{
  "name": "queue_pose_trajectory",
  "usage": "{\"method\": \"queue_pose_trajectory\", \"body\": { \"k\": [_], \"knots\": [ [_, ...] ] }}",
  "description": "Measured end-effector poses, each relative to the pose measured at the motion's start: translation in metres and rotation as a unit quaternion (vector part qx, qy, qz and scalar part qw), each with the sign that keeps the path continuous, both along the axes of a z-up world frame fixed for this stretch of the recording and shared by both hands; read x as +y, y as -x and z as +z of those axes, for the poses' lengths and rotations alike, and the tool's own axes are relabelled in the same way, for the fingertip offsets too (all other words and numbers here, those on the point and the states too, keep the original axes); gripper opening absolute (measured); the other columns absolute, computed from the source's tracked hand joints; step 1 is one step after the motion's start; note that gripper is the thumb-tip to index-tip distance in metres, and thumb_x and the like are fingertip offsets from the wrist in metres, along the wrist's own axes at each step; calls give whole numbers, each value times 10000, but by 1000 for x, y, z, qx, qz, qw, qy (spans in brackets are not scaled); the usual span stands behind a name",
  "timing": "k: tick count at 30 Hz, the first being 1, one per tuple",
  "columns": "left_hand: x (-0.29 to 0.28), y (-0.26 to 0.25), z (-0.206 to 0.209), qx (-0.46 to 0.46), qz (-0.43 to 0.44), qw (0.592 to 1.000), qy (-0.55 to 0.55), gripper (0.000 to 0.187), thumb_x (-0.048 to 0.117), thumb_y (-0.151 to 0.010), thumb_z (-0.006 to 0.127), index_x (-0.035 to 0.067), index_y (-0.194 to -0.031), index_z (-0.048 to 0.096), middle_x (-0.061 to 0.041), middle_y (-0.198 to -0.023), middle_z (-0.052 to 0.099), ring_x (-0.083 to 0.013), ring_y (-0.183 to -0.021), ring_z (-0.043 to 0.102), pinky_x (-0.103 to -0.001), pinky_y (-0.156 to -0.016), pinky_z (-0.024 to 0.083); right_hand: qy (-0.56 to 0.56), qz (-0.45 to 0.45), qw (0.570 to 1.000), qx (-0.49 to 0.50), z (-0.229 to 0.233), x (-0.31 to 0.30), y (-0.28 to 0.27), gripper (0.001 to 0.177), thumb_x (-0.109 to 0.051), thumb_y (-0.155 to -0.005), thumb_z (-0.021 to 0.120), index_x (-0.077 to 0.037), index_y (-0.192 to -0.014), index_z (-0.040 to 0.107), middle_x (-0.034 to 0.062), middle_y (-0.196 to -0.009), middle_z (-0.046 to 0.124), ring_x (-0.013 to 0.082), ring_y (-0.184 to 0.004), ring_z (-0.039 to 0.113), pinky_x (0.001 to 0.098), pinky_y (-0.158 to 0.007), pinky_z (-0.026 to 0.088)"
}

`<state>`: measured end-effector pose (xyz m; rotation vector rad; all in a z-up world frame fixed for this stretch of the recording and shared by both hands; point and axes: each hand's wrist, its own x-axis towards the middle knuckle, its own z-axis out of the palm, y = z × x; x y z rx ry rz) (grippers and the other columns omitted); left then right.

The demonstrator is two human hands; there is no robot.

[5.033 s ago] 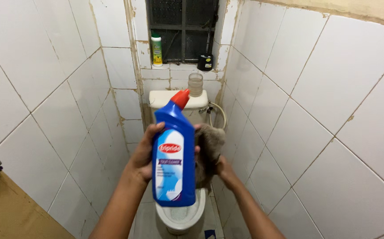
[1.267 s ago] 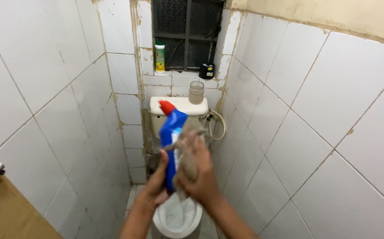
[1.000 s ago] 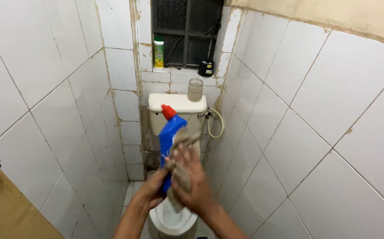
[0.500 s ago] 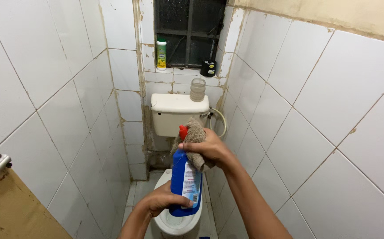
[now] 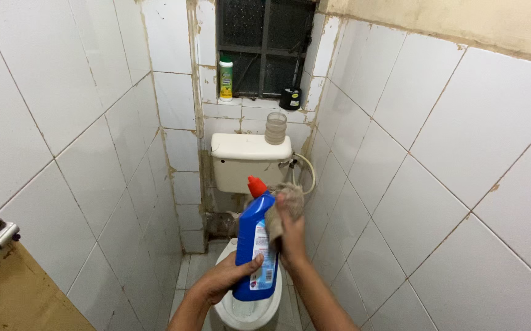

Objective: The person rinses a toilet brush under running water, then wipes the toilet seat and rim with a cloth. They leave the bathroom to retrieve a bottle of toilet cleaner, return, and wipe the bottle with the cloth.

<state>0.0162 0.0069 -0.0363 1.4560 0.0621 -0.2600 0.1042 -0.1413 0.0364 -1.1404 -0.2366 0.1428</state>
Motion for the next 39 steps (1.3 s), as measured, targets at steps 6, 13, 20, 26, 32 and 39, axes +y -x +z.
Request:
{"method": "queue_pose_trajectory", "body": {
  "k": [6, 13, 20, 26, 32, 39],
  "knots": [
    [15, -16, 6, -21, 115, 984, 130, 1145, 813, -696, 623, 7, -1487, 436, -231, -1395, 616, -335, -1305, 607, -475, -1053, 518, 134, -38, 952, -272, -55, 2, 80, 864, -513, -939, 685, 21, -1531, 352, 246, -1442, 560, 375, -1325, 567, 513, -1074, 466],
    [5, -15, 32, -47, 194, 971, 131, 1161, 815, -656, 590, 69, -1516, 360, -169, -1377, 596, -327, -1320, 586, -497, -1063, 519, 304, -75, 847, -429, -51, -4, 93, 783, -446, -1007, 629, -6, -1594, 354, 261, -1618, 413, 423, -1532, 350, 531, -1232, 278],
    [-5, -16, -8, -53, 92, 992, 74, 1187, 826, -681, 641, 73, -1540, 315, -143, -1479, 572, -264, -1381, 520, -424, -1149, 369, 221, 9, 974, -48, 18, -2, 16, 604, -426, -976, 607, 70, -1320, 627, 274, -1225, 703, 423, -1142, 731, 483, -1003, 599],
    [-23, -18, 26, -129, 256, 914, 286, 1066, 739, -731, 639, 69, -1518, 377, -125, -1429, 555, -285, -1315, 562, -468, -1094, 475, 260, -22, 867, -424, 30, 1, 44, 590, -365, -991, 656, -3, -1444, 545, 201, -1452, 604, 344, -1399, 571, 426, -1178, 427],
    [6, -11, 46, -51, 345, 908, 232, 1023, 806, -761, 469, 123, -1516, 370, -146, -1358, 609, -273, -1207, 650, -464, -954, 576, 328, -97, 797, -498, -28, 11, 96, 729, -371, -978, 684, -27, -1579, 456, 287, -1686, 322, 449, -1571, 243, 537, -1259, 171],
    [-28, -9, 32, -163, 371, 902, 149, 728, 561, -825, 697, 80, -1347, 537, -62, -1204, 664, -195, -1088, 659, -380, -941, 538, -108, 61, 983, 139, -24, 18, 55, 747, -552, -880, 678, 4, -1361, 546, 191, -1164, 648, 352, -1080, 646, 496, -866, 567]
  ]
}}
